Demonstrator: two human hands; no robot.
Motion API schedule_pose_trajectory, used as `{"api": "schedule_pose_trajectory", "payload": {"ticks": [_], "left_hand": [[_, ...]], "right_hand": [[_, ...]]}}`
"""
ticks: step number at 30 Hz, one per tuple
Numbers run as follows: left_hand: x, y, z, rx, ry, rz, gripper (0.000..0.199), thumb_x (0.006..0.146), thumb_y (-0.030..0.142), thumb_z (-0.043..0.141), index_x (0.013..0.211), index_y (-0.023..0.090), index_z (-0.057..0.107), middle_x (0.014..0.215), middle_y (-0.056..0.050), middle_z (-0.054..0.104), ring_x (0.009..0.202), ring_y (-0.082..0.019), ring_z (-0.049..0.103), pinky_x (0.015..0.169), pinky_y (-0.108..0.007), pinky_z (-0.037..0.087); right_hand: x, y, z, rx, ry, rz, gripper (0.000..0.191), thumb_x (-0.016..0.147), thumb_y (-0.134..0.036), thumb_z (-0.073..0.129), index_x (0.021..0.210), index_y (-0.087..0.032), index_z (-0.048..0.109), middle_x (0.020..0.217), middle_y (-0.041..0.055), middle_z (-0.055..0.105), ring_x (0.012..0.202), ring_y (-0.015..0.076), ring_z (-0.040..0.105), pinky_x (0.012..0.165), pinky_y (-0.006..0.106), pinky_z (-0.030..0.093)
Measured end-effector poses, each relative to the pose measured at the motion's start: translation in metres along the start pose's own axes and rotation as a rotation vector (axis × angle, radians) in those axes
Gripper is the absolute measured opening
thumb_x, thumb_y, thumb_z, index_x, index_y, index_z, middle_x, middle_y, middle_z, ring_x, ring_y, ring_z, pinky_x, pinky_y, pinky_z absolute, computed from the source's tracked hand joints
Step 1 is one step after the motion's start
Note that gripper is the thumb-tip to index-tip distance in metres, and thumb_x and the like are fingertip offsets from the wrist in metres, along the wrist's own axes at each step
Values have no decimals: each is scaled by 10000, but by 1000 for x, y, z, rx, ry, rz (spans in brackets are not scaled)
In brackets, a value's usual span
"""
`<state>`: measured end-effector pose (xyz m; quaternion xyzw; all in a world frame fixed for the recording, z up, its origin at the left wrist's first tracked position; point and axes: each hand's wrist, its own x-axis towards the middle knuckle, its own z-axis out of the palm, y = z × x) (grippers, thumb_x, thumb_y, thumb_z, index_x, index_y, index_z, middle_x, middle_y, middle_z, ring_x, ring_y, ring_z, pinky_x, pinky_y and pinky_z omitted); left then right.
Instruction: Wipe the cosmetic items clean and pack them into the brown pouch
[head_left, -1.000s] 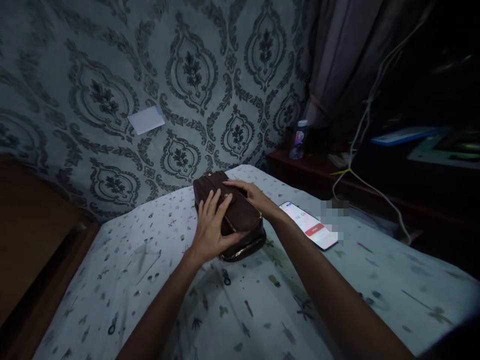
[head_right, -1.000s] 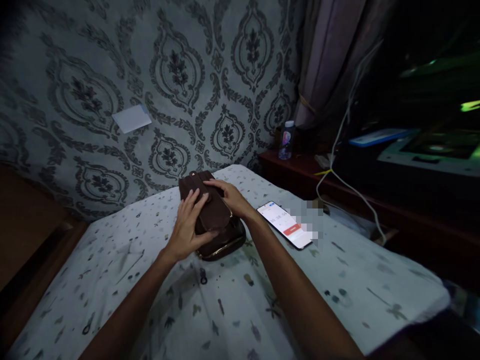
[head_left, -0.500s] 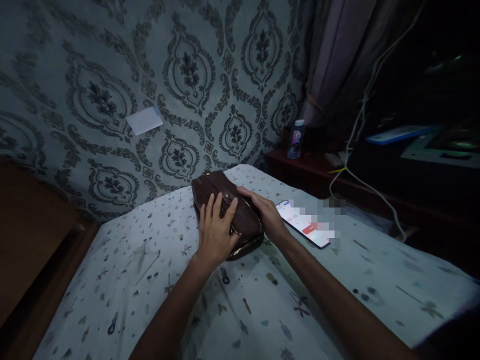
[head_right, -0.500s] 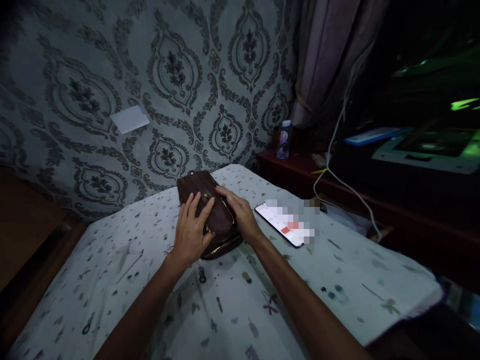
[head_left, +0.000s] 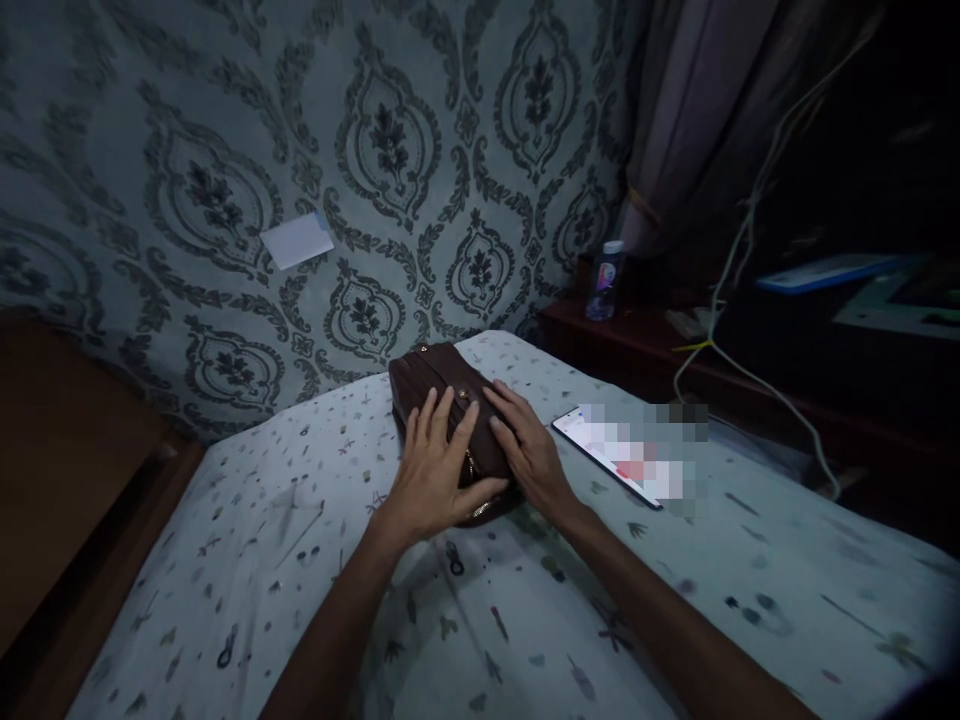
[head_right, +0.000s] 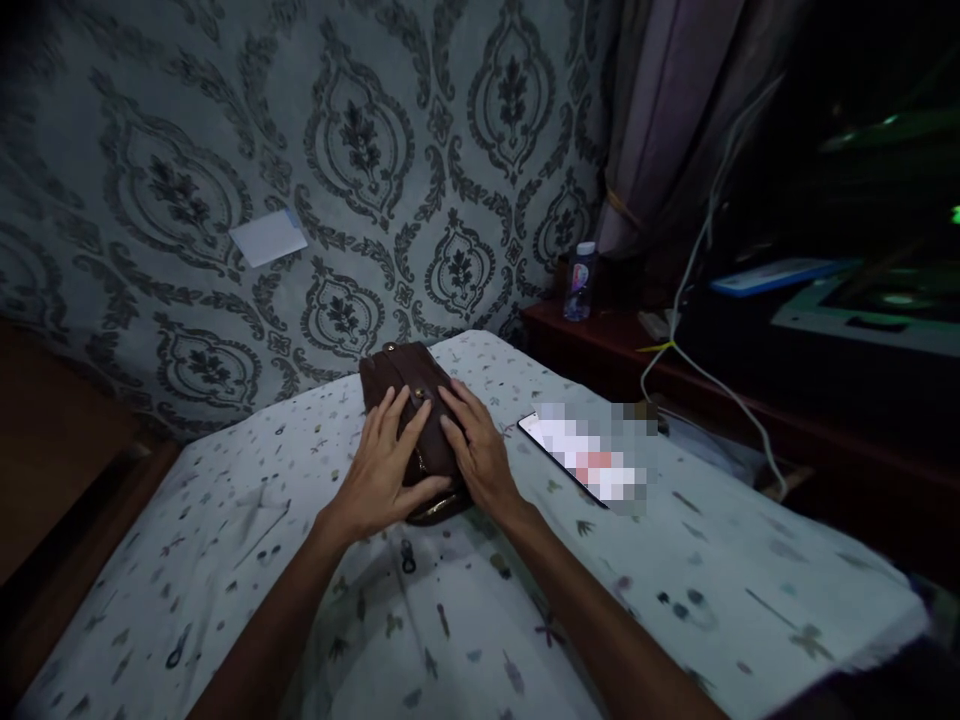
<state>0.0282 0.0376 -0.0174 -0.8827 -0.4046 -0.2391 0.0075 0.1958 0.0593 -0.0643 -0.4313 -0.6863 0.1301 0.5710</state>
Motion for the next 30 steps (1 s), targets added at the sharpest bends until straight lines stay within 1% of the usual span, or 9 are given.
{"api": "schedule_pose_trajectory", "payload": {"ticks": [3, 8, 12, 15, 19, 22, 24, 27, 30], "left_hand": [[2, 1, 8, 16, 60, -35, 652, 934, 453, 466, 1508, 232, 252, 1598, -168, 212, 1500, -322, 79, 1169, -601, 152], [2, 1, 14, 19, 95, -20, 680, 910, 386, 497, 1516, 244, 223, 1596, -152, 224, 1498, -329, 89, 1164, -612, 158], [-1, -3, 10, -21, 93, 25, 761, 855, 345, 531, 1528, 237, 193, 1590, -149, 234, 1494, -344, 99, 1164, -621, 141], [-4, -11, 0, -111, 102, 86, 671, 871, 337, 501, 1500, 241, 285, 1563, -129, 308, 1482, -319, 166, 1175, -580, 164], [9, -41, -12, -340, 186, 23, 402, 957, 364, 380, 1319, 282, 533, 1403, -81, 531, 1369, -252, 406, 1147, -462, 304], [40, -76, -7, -385, 387, -245, 455, 955, 431, 395, 1337, 210, 506, 1378, -119, 532, 1324, -242, 448, 1133, -433, 331], [64, -99, 3, -417, 397, -411, 522, 947, 443, 410, 1390, 169, 449, 1462, -138, 450, 1386, -248, 374, 1150, -436, 299], [92, -119, 17, -425, 353, -412, 444, 947, 413, 418, 1285, 165, 564, 1375, -126, 547, 1330, -238, 441, 1149, -434, 299], [99, -127, 24, -432, 336, -383, 387, 919, 407, 483, 1193, 182, 639, 1276, -101, 621, 1268, -232, 493, 1146, -420, 301]], "right_hand": [[-2, 1, 3, -53, 11, -17, 439, 1005, -392, 347, 1414, -283, 462, 1505, 75, 411, 1393, 211, 385, 1173, 477, 301], [-7, 2, 8, -193, 56, -49, 465, 1004, -365, 317, 1452, -277, 404, 1511, 105, 370, 1392, 264, 369, 1148, 524, 314], [-12, -6, 10, -320, 75, -106, 542, 962, -425, 415, 1475, -262, 355, 1498, 144, 357, 1358, 332, 380, 1088, 572, 349], [-14, -11, 13, -386, 94, -157, 591, 939, -444, 454, 1483, -248, 331, 1497, 163, 337, 1338, 355, 379, 1062, 578, 362], [-14, -10, 16, -438, 108, -180, 640, 925, -456, 473, 1499, -248, 282, 1506, 165, 313, 1333, 374, 366, 1044, 593, 361], [-14, -9, 17, -434, 119, -188, 651, 916, -444, 488, 1501, -252, 275, 1509, 157, 313, 1332, 372, 364, 1047, 596, 355], [-14, -8, 18, -431, 123, -191, 649, 915, -440, 487, 1499, -254, 273, 1504, 156, 319, 1330, 371, 366, 1049, 600, 354], [-13, -9, 19, -439, 122, -186, 643, 923, -448, 472, 1498, -256, 256, 1491, 164, 324, 1326, 374, 369, 1043, 607, 357], [-13, -9, 20, -453, 117, -181, 643, 927, -474, 460, 1491, -243, 253, 1483, 175, 322, 1325, 371, 364, 1043, 598, 363]]}}
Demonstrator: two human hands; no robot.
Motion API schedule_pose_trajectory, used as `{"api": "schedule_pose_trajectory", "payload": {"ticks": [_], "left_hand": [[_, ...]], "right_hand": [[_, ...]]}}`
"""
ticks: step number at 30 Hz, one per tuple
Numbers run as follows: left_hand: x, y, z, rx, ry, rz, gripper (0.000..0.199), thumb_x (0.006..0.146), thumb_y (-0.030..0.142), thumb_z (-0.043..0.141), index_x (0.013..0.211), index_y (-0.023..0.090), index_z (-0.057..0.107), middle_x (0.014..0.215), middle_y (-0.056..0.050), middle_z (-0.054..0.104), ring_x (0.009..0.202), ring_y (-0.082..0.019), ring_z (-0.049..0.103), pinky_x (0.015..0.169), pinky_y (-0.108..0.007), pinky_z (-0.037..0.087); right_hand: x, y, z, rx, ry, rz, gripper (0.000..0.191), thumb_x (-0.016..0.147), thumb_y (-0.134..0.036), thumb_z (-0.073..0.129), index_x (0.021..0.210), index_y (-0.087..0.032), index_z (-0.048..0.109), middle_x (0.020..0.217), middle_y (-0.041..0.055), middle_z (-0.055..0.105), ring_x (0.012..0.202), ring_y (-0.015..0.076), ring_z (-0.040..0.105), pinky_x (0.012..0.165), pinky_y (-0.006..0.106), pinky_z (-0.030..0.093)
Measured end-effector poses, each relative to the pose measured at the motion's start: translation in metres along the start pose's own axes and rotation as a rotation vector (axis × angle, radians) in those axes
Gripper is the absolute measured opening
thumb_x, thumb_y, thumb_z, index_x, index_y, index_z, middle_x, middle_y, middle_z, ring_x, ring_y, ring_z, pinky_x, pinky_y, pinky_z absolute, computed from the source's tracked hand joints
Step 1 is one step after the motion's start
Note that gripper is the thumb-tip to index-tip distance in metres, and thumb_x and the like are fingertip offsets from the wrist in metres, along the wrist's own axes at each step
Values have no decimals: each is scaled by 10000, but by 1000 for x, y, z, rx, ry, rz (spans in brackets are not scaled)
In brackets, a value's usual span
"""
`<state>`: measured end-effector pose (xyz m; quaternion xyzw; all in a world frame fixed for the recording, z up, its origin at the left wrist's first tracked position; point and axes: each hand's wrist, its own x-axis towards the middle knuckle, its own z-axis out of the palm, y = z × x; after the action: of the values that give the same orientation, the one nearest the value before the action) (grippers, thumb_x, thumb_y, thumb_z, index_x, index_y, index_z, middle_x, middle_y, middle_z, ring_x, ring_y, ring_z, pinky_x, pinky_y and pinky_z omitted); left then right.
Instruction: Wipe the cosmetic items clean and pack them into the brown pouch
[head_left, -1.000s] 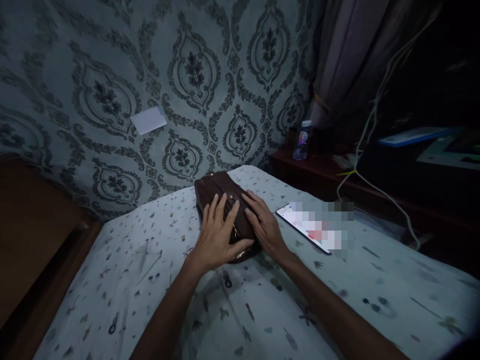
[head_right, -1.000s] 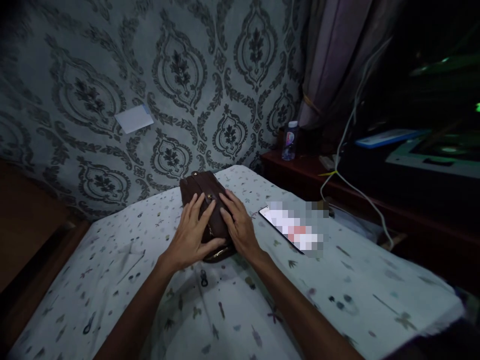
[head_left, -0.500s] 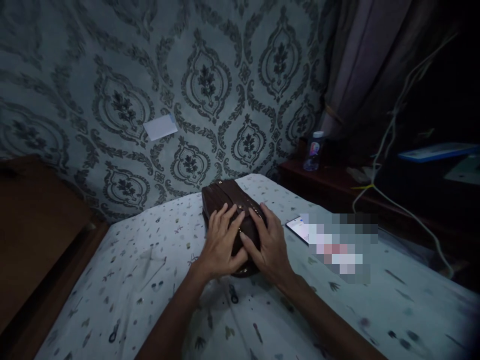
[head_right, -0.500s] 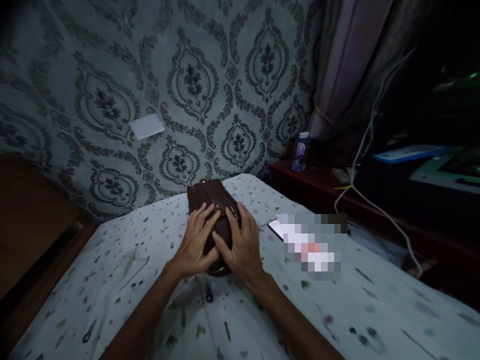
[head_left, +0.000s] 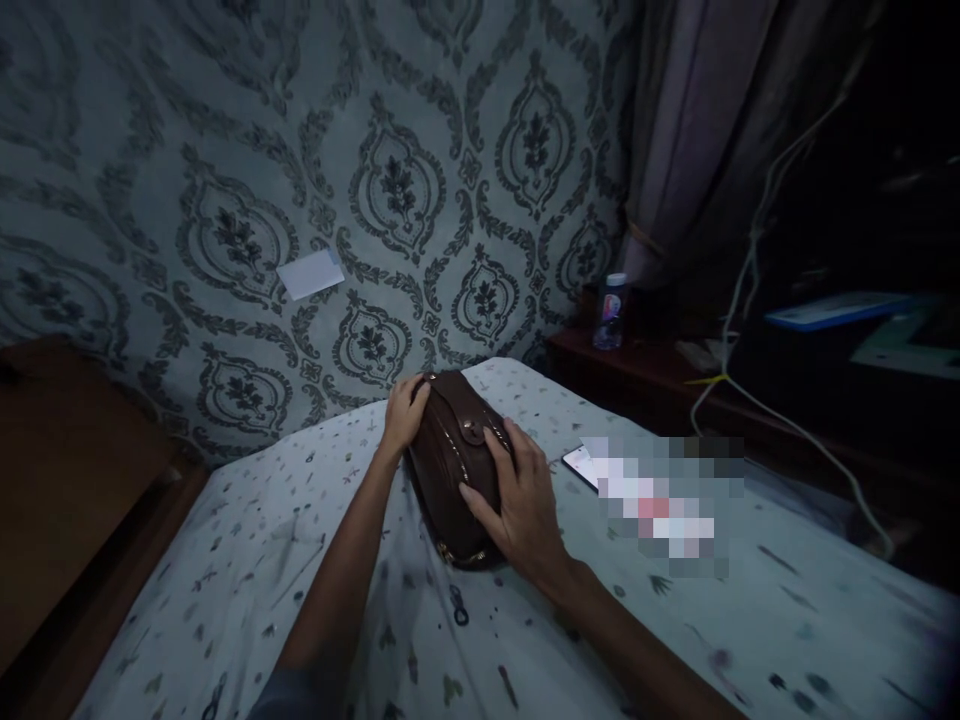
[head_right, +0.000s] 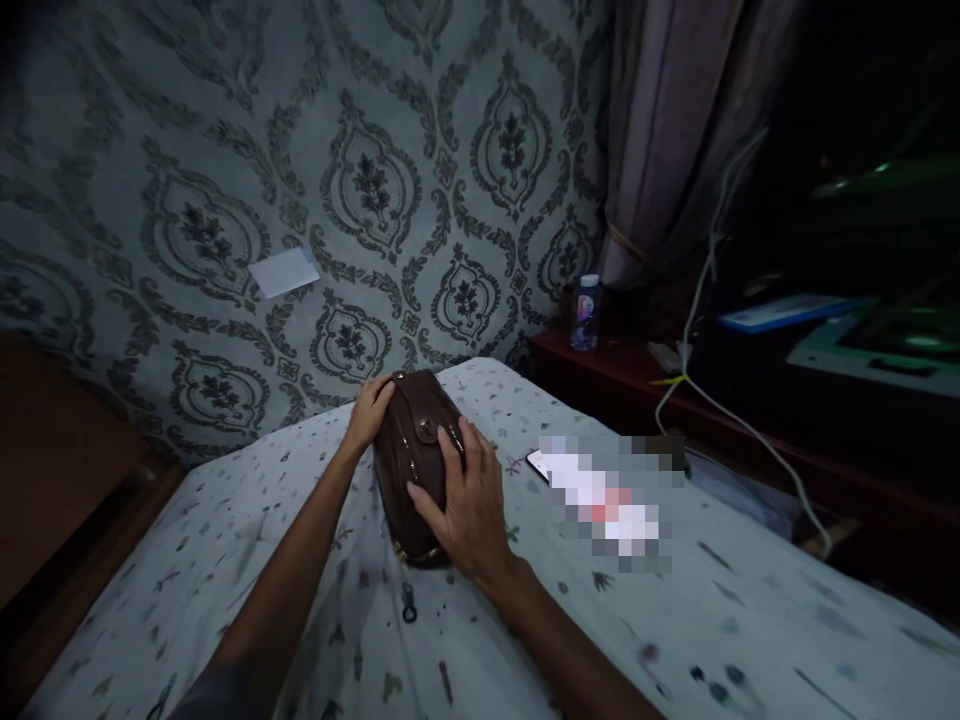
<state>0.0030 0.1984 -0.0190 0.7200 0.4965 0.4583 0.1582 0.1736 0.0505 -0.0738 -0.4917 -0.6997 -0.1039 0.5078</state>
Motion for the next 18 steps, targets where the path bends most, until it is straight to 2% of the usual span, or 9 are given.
{"api": "schedule_pose_trajectory", "payload": {"ticks": [2, 6, 9, 11, 14, 16, 18], "left_hand": [[2, -4, 0, -20, -4, -10, 388, 913, 410, 497, 1187, 180, 645, 1264, -97, 633, 1267, -232, 496, 1147, -413, 297], [12, -14, 0, -84, -1, -86, 434, 952, 398, 396, 1224, 141, 616, 1340, -125, 596, 1314, -241, 468, 1152, -438, 282], [23, -20, -3, -141, -45, -137, 386, 890, 404, 525, 1158, 160, 659, 1327, -110, 619, 1304, -251, 487, 1153, -427, 284], [26, -24, -7, -200, -66, -178, 374, 842, 428, 600, 1111, 179, 680, 1299, -94, 644, 1286, -252, 511, 1141, -410, 307], [27, -29, -11, -323, -40, -284, 466, 861, 527, 537, 1147, 178, 650, 1281, -97, 657, 1255, -259, 546, 1074, -421, 392], [26, -32, -7, -419, -36, -360, 545, 860, 608, 478, 1113, 161, 659, 1183, -114, 705, 1161, -269, 617, 992, -420, 465], [25, -34, 0, -508, -44, -424, 595, 810, 677, 492, 998, 149, 692, 1012, -118, 754, 1013, -273, 687, 918, -405, 512]], "right_hand": [[0, 0, 0, -7, -2, -6, 663, 919, -514, 466, 1480, -218, 274, 1477, 189, 325, 1324, 372, 361, 1044, 590, 367], [-1, 1, 0, -2, 7, -25, 752, 871, -603, 504, 1469, -198, 293, 1475, 203, 329, 1323, 382, 359, 1035, 589, 369], [-1, 2, -1, 15, 12, -25, 781, 853, -613, 528, 1470, -194, 294, 1478, 205, 331, 1327, 384, 357, 1035, 587, 365], [-1, 1, -2, 18, 11, -20, 770, 854, -602, 535, 1464, -192, 307, 1478, 206, 333, 1329, 383, 357, 1040, 585, 359], [0, 1, -2, 0, 4, -21, 736, 869, -591, 520, 1450, -183, 326, 1471, 212, 343, 1330, 381, 358, 1041, 582, 362], [0, 0, -3, -16, 1, -29, 722, 879, -590, 504, 1443, -175, 328, 1468, 217, 345, 1331, 379, 358, 1036, 578, 372], [0, 0, -2, -25, 7, -34, 713, 888, -587, 491, 1443, -171, 325, 1465, 216, 346, 1328, 378, 362, 1032, 579, 380]]}}
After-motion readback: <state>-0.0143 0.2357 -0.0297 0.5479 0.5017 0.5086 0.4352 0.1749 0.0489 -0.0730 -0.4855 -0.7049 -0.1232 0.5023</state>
